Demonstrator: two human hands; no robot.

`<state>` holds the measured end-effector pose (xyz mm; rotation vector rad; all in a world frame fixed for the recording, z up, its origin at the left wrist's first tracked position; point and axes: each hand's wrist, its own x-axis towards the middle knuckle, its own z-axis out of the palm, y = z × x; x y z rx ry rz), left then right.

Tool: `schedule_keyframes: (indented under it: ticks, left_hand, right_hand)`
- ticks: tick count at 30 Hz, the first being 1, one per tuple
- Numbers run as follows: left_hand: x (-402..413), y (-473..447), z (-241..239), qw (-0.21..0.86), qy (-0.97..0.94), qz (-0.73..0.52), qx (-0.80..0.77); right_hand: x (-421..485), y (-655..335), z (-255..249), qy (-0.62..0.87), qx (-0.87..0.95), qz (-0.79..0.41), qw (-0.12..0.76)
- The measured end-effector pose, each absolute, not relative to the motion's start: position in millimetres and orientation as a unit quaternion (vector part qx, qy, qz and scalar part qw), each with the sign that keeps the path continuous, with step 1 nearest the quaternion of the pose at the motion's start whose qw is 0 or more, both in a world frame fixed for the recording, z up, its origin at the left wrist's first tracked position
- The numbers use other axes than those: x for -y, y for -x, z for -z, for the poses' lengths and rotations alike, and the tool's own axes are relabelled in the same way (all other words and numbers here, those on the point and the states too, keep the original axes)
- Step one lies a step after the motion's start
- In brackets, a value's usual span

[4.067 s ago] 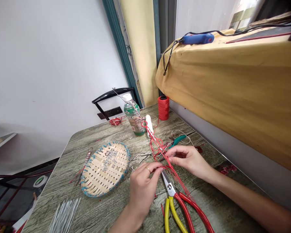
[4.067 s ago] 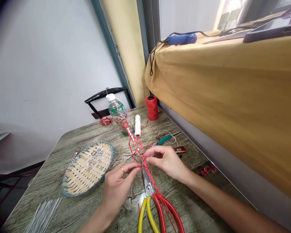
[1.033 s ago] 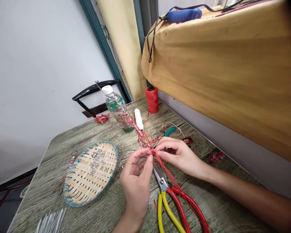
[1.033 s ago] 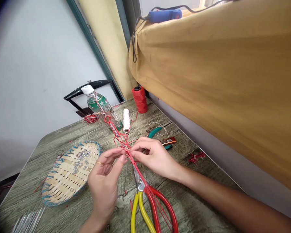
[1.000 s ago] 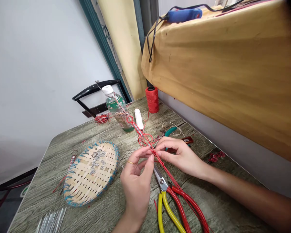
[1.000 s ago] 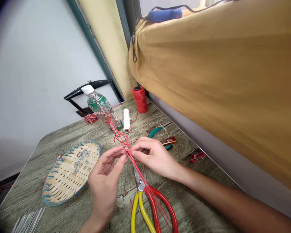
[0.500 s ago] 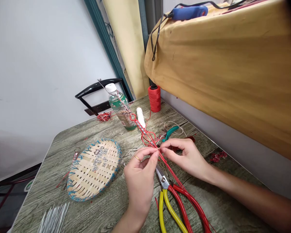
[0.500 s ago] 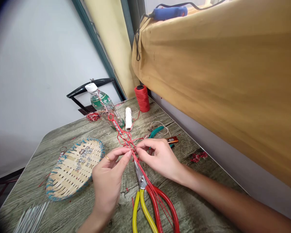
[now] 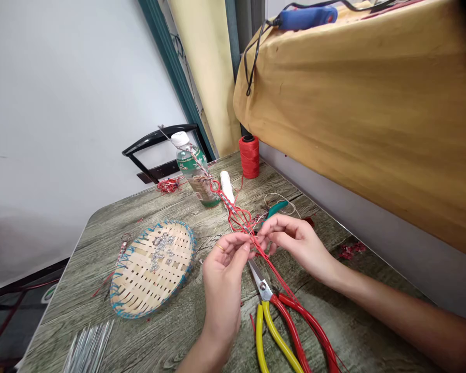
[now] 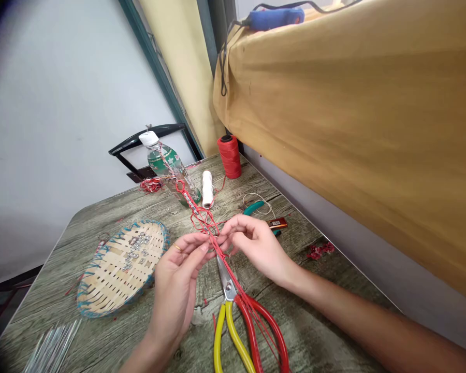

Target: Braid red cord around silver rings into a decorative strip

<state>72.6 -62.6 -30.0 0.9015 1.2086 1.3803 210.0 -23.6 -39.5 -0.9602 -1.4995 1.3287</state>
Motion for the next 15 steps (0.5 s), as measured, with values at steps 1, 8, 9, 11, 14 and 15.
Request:
schedule_keyframes:
  ticks: [1, 8, 9, 11, 14, 15]
  left_hand:
    - [63, -71, 32, 0.509, -0.389, -0.569, -0.516]
    - [70, -56, 46, 0.390, -0.482, -0.524, -0.584]
    - [71, -55, 47, 0.389, -0.484, -0.521, -0.586]
    - [75, -53, 47, 0.372, -0.504, -0.512, -0.587]
    - [81, -53, 46, 0.306, -0.630, -0.494, -0.515]
    - [82, -53, 46, 0.275, -0.681, -0.484, -0.476]
  right_hand:
    - [23, -211, 41, 0.392, 0.610, -0.526, 0.444]
    - [28, -214, 48, 0.425, 0.680, -0.393, 0.449]
    - [29, -214, 49, 0.423, 0.691, -0.378, 0.449]
    - [30, -213, 50, 0.416, 0.706, -0.355, 0.450]
    - [29, -211, 53, 0.400, 0.722, -0.337, 0.452]
    - [28, -211, 55, 0.391, 0.727, -0.336, 0.453]
